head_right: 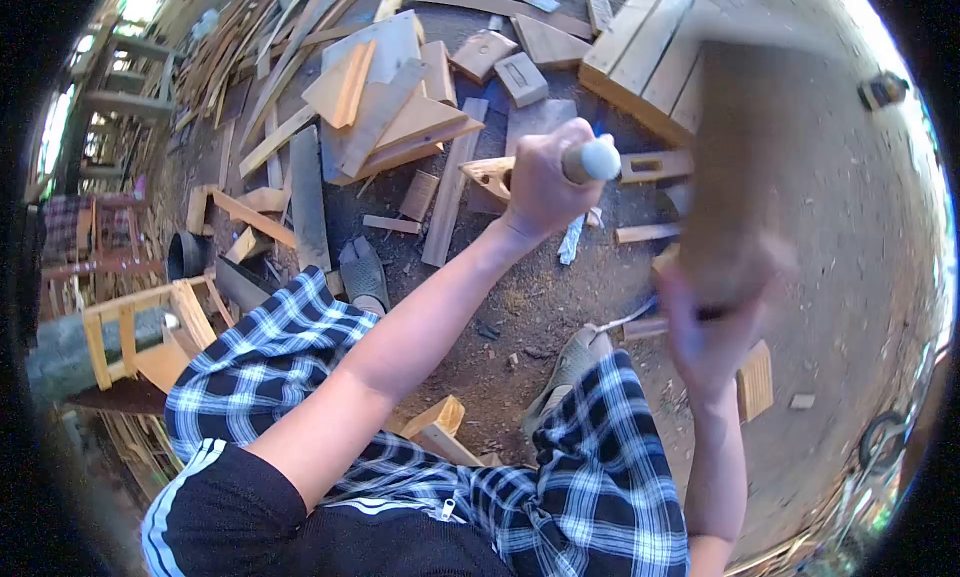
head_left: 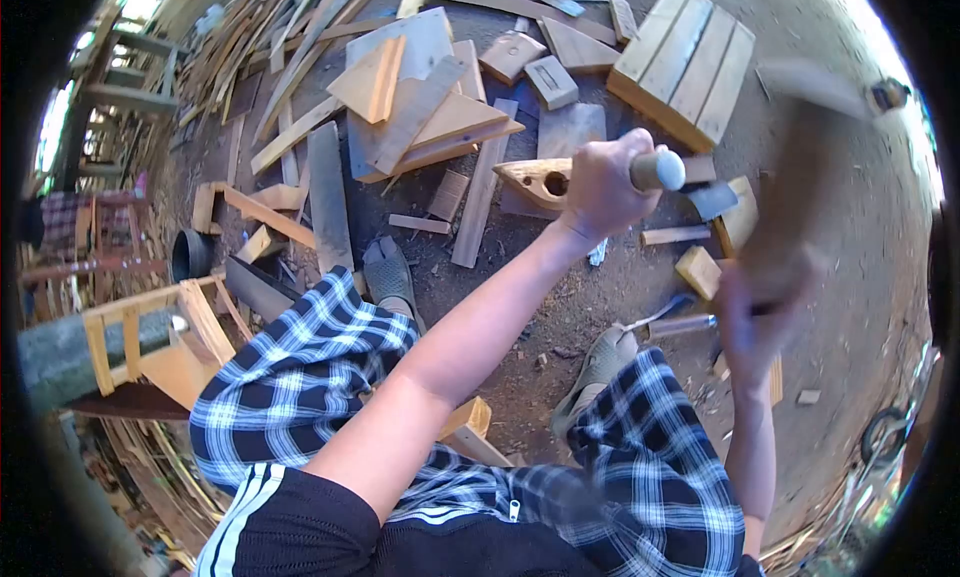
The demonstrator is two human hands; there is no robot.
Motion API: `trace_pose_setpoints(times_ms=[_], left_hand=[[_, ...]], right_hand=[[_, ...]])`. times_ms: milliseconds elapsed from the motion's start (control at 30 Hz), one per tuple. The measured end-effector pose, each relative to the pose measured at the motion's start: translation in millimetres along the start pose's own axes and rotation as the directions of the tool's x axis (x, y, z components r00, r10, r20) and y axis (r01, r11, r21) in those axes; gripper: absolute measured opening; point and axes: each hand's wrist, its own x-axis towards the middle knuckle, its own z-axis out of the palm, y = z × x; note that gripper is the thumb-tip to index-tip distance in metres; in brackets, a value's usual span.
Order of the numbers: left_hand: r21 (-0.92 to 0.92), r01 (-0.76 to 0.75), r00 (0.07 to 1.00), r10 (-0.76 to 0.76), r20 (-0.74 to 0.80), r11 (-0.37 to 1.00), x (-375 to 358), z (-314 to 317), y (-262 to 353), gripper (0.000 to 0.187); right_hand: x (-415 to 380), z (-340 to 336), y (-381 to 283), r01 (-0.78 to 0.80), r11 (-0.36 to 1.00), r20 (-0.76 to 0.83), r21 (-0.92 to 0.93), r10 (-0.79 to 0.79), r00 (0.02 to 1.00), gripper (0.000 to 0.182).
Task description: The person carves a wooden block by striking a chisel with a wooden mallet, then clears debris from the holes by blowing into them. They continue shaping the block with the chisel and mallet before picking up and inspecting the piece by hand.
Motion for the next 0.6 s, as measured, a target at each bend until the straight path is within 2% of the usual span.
trace_pose_setpoints(times_ms=[33,100,133,200,233,267,300,333,367,433,467,500,567,600], left_hand=[[0.012,-0.001,1.000,0.001,-0.020,1.000,-0.8,-2.4,1.8,0.024],[0.006,0.016,0.999,-0.016,0.030,1.000,-0.7,-6.0,2.6,0.024],[0.013,0.002,1.000,-0.003,0.015,1.000,-1.1,-6.4,1.1,0.025],[0.020,0.008,0.999,-0.009,0.040,1.000,-3.3,-7.4,-2.1,0.021],[0.017,0.003,0.998,-0.004,0.055,1.000,-2.0,-6.3,-2.8,0.021],[0.013,-0.002,0.998,0.001,0.057,1.000,-2.2,-5.2,-2.9,0.021],[0.010,-0.016,0.999,0.015,0.045,1.000,-2.4,-5.2,-2.6,0.021],[0.008,-0.026,0.999,0.026,0.038,1.000,-2.4,-7.2,-1.0,0.022],[0.006,-0.031,0.999,0.031,0.042,0.999,0.3,-9.3,-2.3,0.022],[-0.082,0.014,1.000,-0.016,-0.027,0.997,-1.1,-15.8,-4.4,0.026],[-0.100,-0.025,0.995,0.015,-0.103,0.995,2.2,-17.9,-3.2,0.031],[-0.081,0.044,0.993,-0.052,-0.109,0.996,0.8,-23.1,-4.4,0.030],[-0.121,0.045,0.961,-0.076,-0.266,0.992,0.5,-25.8,-7.6,0.031],[-0.175,0.109,0.949,-0.155,-0.276,0.979,0.5,-28.4,-7.0,0.031]], right_hand=[[12.4,3.0,-22.3,-0.138,0.981,0.292,-0.138,0.173,0.941,0.060],[15.5,4.0,-27.7,-0.319,0.948,0.251,-0.012,0.312,0.916,0.063],[14.2,6.1,-28.5,-0.315,0.949,0.261,-0.003,0.305,0.916,0.063],[7.6,8.5,-29.9,-0.380,0.832,-0.045,0.403,0.433,0.901,0.060],[7.2,10.7,-27.1,-0.377,0.834,-0.048,0.403,0.431,0.901,0.060],[6.5,14.3,-22.5,-0.373,0.908,0.118,0.189,0.356,0.927,0.061],[7.9,16.9,-19.2,-0.314,0.949,0.291,-0.026,0.308,0.906,0.061],[11.6,23.2,-23.5,-0.270,0.958,0.294,0.096,0.231,0.927,0.058],[16.2,25.8,-23.9,-0.270,0.958,0.287,0.097,0.233,0.929,0.058],[17.0,26.5,-24.2,-0.385,0.891,0.150,0.242,0.358,0.922,0.054],[12.7,31.2,-16.1,-0.444,0.844,0.121,0.301,0.428,0.896,0.055],[12.6,33.4,-14.2,-0.461,0.841,0.118,0.282,0.446,0.887,0.055],[14.9,42.4,-13.8,-0.391,0.920,0.322,0.035,0.360,0.876,0.056],[5.1,55.1,-0.9,-0.395,0.917,0.406,0.053,0.341,0.848,0.058]])
